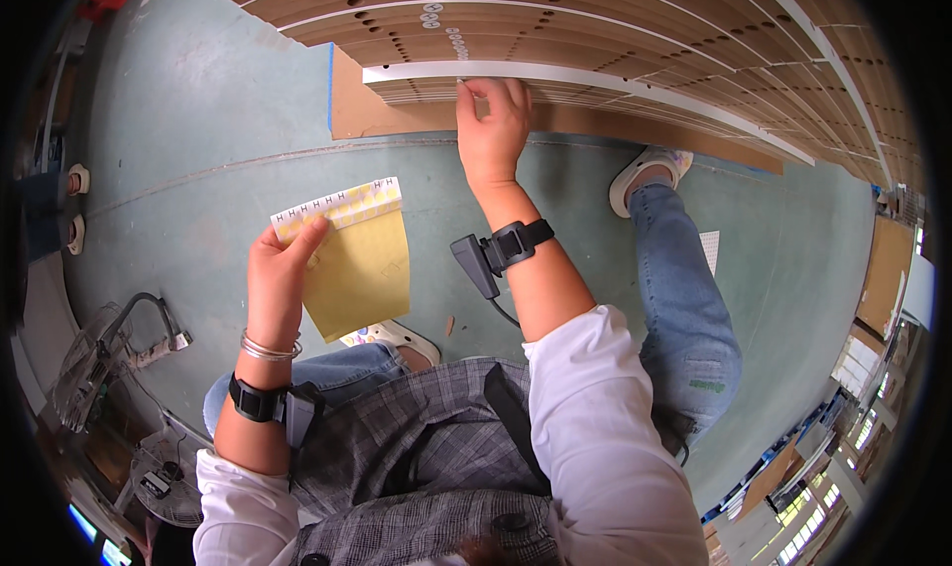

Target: Applying identification labels to the edges of stacked cardboard panels.

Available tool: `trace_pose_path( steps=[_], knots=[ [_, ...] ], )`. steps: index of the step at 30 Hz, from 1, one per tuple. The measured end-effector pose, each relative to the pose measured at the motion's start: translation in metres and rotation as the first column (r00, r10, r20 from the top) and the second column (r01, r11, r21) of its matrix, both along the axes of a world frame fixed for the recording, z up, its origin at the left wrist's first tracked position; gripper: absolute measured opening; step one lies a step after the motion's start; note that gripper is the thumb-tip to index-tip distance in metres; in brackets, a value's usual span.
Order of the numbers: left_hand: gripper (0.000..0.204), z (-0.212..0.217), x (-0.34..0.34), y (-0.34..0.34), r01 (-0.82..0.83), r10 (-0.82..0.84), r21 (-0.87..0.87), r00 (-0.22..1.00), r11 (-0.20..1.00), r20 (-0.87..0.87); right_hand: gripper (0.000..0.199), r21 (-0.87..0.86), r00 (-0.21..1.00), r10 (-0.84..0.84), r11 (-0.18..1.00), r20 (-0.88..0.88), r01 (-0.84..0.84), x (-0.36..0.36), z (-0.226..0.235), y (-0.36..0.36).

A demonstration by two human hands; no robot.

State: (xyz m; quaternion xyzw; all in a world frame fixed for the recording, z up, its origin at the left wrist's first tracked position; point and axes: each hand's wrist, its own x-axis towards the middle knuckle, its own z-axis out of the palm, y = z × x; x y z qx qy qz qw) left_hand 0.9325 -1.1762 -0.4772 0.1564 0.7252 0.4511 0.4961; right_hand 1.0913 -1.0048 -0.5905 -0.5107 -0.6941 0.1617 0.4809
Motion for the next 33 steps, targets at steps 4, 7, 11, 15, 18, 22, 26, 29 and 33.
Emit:
trace_pose_path(
  steps=[4,7,11,15,18,22,26,29,33],
  knots=[
    [0.017,0.001,0.001,0.001,0.003,-0.003,-0.012,1.000,1.000,-0.004,0.008,-0.006,0.999,-0.042,0.999,0.034,0.042,-0.001,-0.002,-0.001],
    [0.017,0.001,0.001,0.002,0.008,-0.008,-0.003,1.000,1.000,-0.006,0.010,0.003,0.995,-0.082,0.997,0.055,0.082,-0.004,-0.003,0.000],
    [0.018,0.002,0.000,0.001,0.001,-0.001,-0.003,1.000,1.000,-0.001,0.012,-0.024,0.974,-0.154,0.987,0.165,0.160,-0.005,0.005,-0.003],
    [0.018,0.004,0.002,0.002,0.007,-0.007,-0.013,1.000,1.000,-0.018,0.010,-0.233,0.949,-0.138,0.950,0.283,0.207,0.007,0.006,0.000],
    [0.019,0.003,0.001,0.001,0.004,-0.005,-0.013,0.999,1.000,-0.044,0.009,-0.365,0.992,0.079,0.925,-0.099,-0.110,-0.001,0.013,-0.021],
    [0.019,0.007,0.002,0.003,0.005,-0.007,-0.027,0.998,1.000,-0.066,0.007,-0.158,0.889,0.457,0.877,-0.024,-0.455,-0.009,0.048,-0.054],
    [0.019,0.006,0.002,0.002,0.010,-0.010,-0.010,0.998,1.000,-0.062,0.009,-0.149,0.783,0.573,0.819,0.241,-0.554,-0.010,0.063,-0.060],
    [0.019,0.005,0.003,0.002,0.005,-0.006,-0.006,0.999,1.000,-0.052,0.011,-0.086,0.731,0.568,0.808,0.378,-0.583,-0.008,0.064,-0.060],
    [0.019,0.001,0.002,0.001,0.010,-0.011,-0.030,1.000,1.000,-0.029,0.012,-0.033,0.692,0.525,0.808,0.495,-0.588,-0.008,0.061,-0.063]
  ],
)
